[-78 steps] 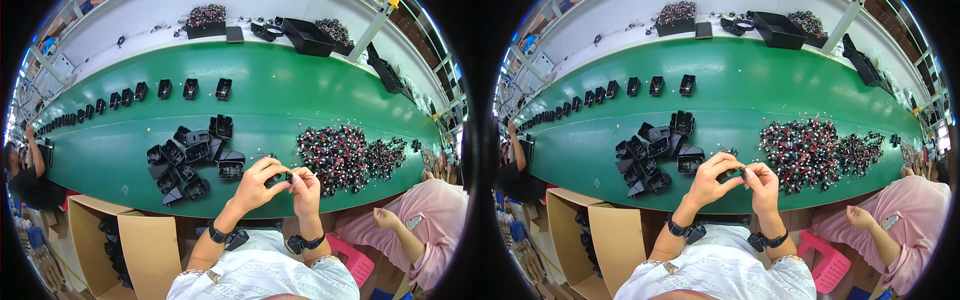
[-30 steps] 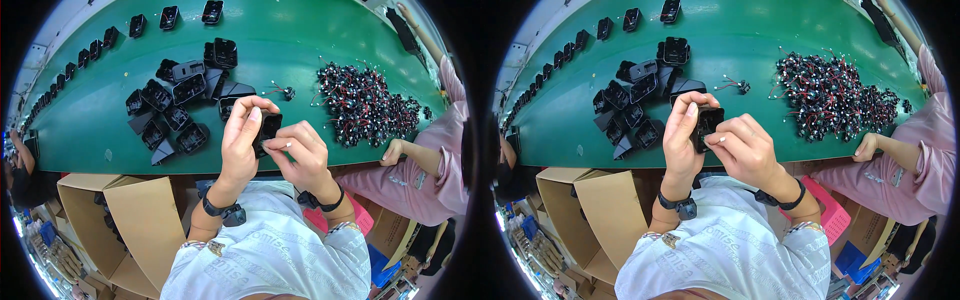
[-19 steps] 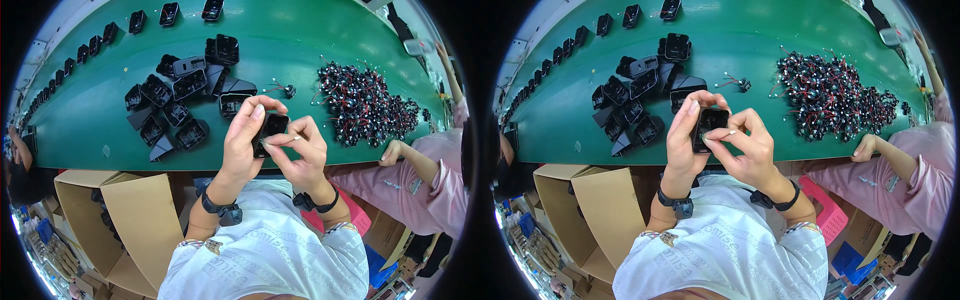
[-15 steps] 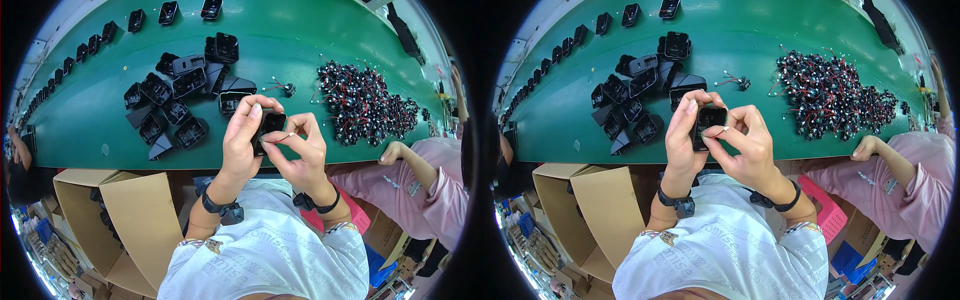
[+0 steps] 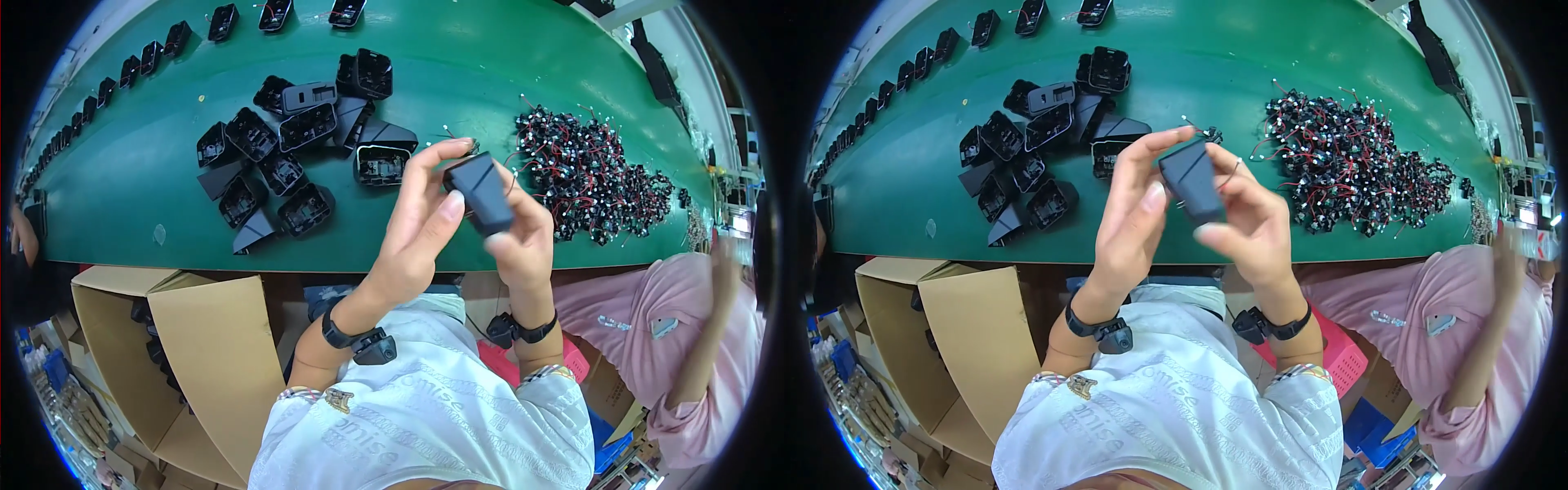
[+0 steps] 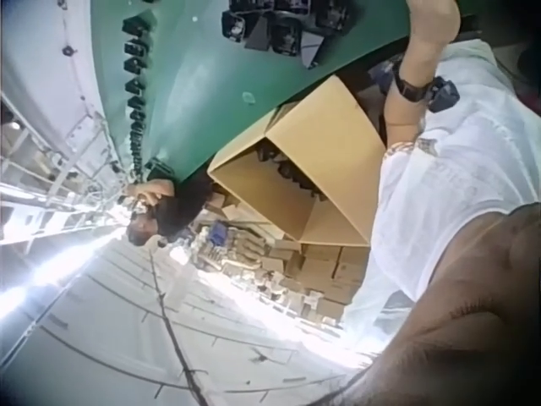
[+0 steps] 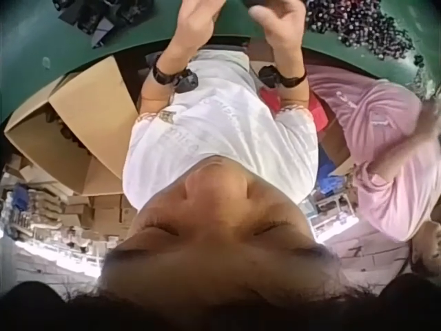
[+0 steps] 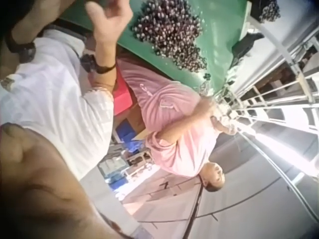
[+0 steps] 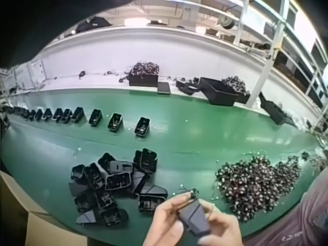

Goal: The person picks up a black plastic housing and a small circuit board with wires, inserts the board into the housing, and presses it into place. After checking the assembly, they place the completed unit onto the green workbench and repeat the process.

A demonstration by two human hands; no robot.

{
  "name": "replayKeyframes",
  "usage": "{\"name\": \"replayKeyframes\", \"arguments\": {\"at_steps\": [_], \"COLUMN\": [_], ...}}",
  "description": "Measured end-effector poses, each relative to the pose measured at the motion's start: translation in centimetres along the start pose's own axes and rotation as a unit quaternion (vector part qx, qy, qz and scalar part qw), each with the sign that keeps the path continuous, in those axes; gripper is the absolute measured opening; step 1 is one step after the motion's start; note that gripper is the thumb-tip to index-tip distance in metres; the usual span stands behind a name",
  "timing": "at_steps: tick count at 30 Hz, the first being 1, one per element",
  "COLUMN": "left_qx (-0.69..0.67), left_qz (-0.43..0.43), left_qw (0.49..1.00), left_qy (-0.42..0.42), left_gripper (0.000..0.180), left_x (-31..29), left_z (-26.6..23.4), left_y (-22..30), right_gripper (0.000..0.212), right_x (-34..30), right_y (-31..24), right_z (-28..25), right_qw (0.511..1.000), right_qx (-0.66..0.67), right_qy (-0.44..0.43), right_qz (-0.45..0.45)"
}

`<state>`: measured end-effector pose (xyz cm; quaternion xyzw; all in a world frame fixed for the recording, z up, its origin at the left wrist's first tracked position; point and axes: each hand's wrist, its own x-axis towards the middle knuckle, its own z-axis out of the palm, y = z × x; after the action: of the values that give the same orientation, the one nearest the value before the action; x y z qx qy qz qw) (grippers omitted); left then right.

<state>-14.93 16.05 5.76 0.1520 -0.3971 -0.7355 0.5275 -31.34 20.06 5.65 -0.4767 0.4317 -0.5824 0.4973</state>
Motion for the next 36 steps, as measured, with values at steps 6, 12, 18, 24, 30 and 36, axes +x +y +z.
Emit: {"name": "replayKeyframes", "arguments": {"at_steps": [6,12,18,24,30,36], "left_qx": [0.285,0.424,0.495,0.6,0.626,0.622], "left_qz": [0.127,0.181,0.252,0.297,0.296,0.287], "left_qw": [0.95,0.887,0.824,0.734,0.708,0.715], "left_qy": [0.007,0.007,0.108,0.116,0.137,0.137], "left_gripper": [0.046,0.051,0.024,0.024,0.021,0.022], "left_x": [-0.5,-0.1,-1.3,-0.5,-1.3,-0.9], "left_z": [-1.0,-1.6,-3.6,-4.0,-4.5,-4.5], "left_y": [0.2,0.9,0.8,-1.2,-1.9,-1.9], "right_gripper": [0.064,0.051,0.033,0.031,0.028,0.039], "right_x": [-0.3,1.7,15.7,29.4,31.2,30.4], "right_y": [1.1,-0.7,-5.4,1.8,5.5,4.4], "right_z": [-0.7,-0.6,-1.2,-4.3,-3.3,-4.6], "right_qw": [0.947,0.966,0.832,0.728,0.732,0.706], "right_qx": [0.302,0.178,-0.491,-0.651,-0.65,-0.676], "right_qy": [-0.005,-0.085,-0.14,-0.123,-0.108,-0.134], "right_qz": [0.113,0.164,-0.217,-0.174,-0.174,-0.166]}}
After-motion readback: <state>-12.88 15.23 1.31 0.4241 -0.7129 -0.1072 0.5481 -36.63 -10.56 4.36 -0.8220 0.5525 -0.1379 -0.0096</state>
